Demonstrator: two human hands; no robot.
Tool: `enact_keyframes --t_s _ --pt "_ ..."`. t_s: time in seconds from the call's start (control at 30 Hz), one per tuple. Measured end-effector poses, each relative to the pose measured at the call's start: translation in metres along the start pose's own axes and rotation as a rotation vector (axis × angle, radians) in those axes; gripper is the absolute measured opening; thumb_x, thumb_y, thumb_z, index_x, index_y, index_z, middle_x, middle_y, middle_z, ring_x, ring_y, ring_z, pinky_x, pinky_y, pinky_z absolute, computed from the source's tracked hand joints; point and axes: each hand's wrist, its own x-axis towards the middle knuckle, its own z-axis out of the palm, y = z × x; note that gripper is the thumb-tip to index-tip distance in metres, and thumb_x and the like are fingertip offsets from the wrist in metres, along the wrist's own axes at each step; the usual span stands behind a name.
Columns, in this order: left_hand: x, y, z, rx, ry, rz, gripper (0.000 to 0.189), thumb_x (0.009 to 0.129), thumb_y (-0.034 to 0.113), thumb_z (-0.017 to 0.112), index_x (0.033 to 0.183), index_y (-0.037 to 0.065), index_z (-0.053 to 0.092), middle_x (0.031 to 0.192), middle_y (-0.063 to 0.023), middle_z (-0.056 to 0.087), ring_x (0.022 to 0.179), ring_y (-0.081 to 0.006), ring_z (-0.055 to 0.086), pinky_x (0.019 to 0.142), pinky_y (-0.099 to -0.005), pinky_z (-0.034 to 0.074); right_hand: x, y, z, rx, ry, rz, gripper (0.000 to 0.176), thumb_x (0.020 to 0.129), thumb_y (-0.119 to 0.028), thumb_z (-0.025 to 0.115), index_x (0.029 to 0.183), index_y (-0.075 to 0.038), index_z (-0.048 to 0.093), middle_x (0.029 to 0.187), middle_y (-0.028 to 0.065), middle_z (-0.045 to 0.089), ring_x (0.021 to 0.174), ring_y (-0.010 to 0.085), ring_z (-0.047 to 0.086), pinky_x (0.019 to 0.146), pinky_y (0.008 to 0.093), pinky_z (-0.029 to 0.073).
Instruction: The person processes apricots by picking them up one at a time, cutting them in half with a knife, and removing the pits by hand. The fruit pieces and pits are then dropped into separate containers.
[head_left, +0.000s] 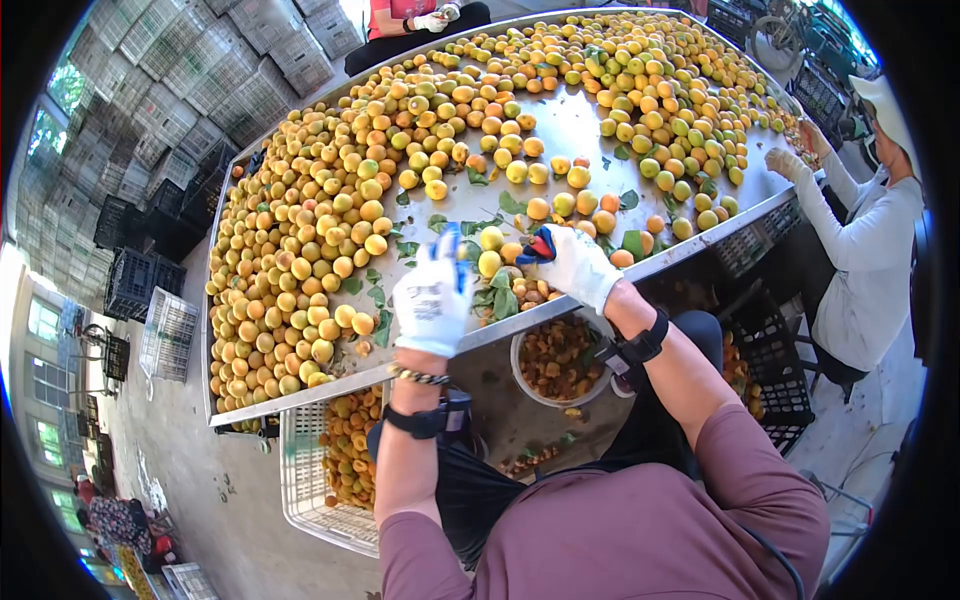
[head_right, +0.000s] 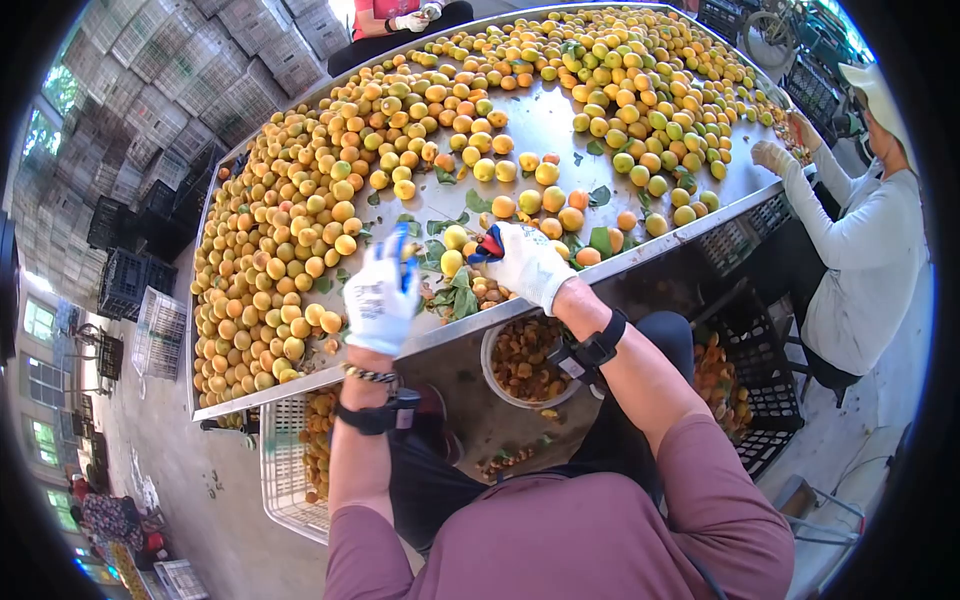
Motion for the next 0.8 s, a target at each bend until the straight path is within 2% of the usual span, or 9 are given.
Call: enact_keyframes --t_s 0.23,0.3,0.37,0.43,0.47,0.57,0.6,0.7,0.8 --pt "-0.108 -0.075 -0.087 0.153 0.115 -0.285 0.046 0.09 0.021 0.061 0.134 0.01 0.054 0.112 -0.0177 0.065 0.09 -0.0345 0.067 0.077 -0.0407 0.054 0.012 0.019 -0.05 0.226 0.183 0.068 0.034 0.086 -0.029 0.073 0.093 0.001 0.06 0.083 0.0182 0.067 0.078 0.0329 0.066 0.071 0.0391 0.052" --pt "-0.169 -0.122 -0.089 0.212 -0.022 -0.478 0.06 0.088 0.029 0.066 0.141 0.009 0.046 0.123 -0.0217 0.059 0.1 -0.0379 0.063 0.084 -0.0446 0.052 0.013 0.021 -0.06 0.365 0.342 0.031 0.023 0.088 -0.018 0.072 0.087 0.002 0.06 0.069 0.0049 0.059 0.064 0.011 0.05 0.06 0.0303 0.045" --pt "-0.203 -0.127 -0.095 0.509 -0.226 -0.651 0.081 0.082 0.04 0.071 0.147 0.009 0.035 0.137 -0.0247 0.047 0.117 -0.0415 0.055 0.094 -0.048 0.047 0.012 0.015 -0.079 0.573 0.262 0.136 0.026 0.094 -0.022 0.067 0.091 0.003 0.06 0.073 0.0033 0.062 0.064 0.0085 0.055 0.06 0.0283 0.048" --pt "-0.199 -0.123 -0.099 0.608 -0.278 -0.632 0.098 0.076 0.048 0.075 0.151 0.01 0.025 0.143 -0.0253 0.039 0.126 -0.0432 0.046 0.102 -0.0501 0.041 0.01 0.005 -0.089 0.763 0.291 0.237 0.024 0.096 -0.021 0.064 0.093 0.002 0.061 0.073 0.0006 0.061 0.061 0.0058 0.053 0.055 0.0242 0.046" --pt "-0.191 -0.124 -0.098 0.482 -0.193 -0.552 0.093 0.077 0.046 0.075 0.15 0.008 0.029 0.141 -0.0247 0.042 0.127 -0.0415 0.046 0.103 -0.0479 0.041 0.012 0.014 -0.082 0.648 0.427 0.071 0.023 0.098 -0.022 0.062 0.097 0.001 0.063 0.074 -0.0017 0.061 0.06 0.0035 0.052 0.051 0.0223 0.044" --pt "-0.107 -0.094 -0.085 0.239 -0.069 -0.285 0.072 0.084 0.037 0.071 0.142 0.005 0.042 0.133 -0.0228 0.049 0.12 -0.0393 0.051 0.1 -0.0453 0.044 0.01 0.004 -0.086 0.903 0.463 0.141 0.024 0.099 -0.023 0.06 0.103 0.0 0.064 0.076 -0.0026 0.061 0.061 0.0029 0.052 0.051 0.0219 0.044" --pt "-0.075 -0.086 -0.073 0.208 -0.072 -0.174 0.068 0.086 0.036 0.07 0.14 0.005 0.044 0.131 -0.022 0.052 0.116 -0.0387 0.054 0.097 -0.0448 0.045 0.015 0.014 -0.078 0.796 0.557 0.016 0.026 0.099 -0.025 0.06 0.11 -0.001 0.064 0.076 -0.0022 0.061 0.061 0.0024 0.051 0.051 0.0215 0.042" --pt "0.023 -0.054 -0.026 0.088 -0.139 0.096 0.059 0.088 0.034 0.067 0.136 0.006 0.049 0.123 -0.0204 0.057 0.105 -0.0368 0.06 0.089 -0.0429 0.05 0.016 0.01 -0.085 0.811 0.528 0.104 0.026 0.1 -0.022 0.059 0.114 -0.001 0.063 0.076 -0.001 0.06 0.063 0.0024 0.052 0.052 0.0215 0.042" --pt "0.107 -0.024 0.048 -0.025 -0.256 0.139 0.052 0.088 0.033 0.065 0.133 0.01 0.052 0.121 -0.0205 0.056 0.1 -0.0369 0.062 0.085 -0.0434 0.052 0.028 0.029 -0.068 0.616 0.599 0.034 0.02 0.095 -0.016 0.063 0.104 0.002 0.062 0.08 0.0136 0.066 0.069 0.0242 0.064 0.065 0.0341 0.05"
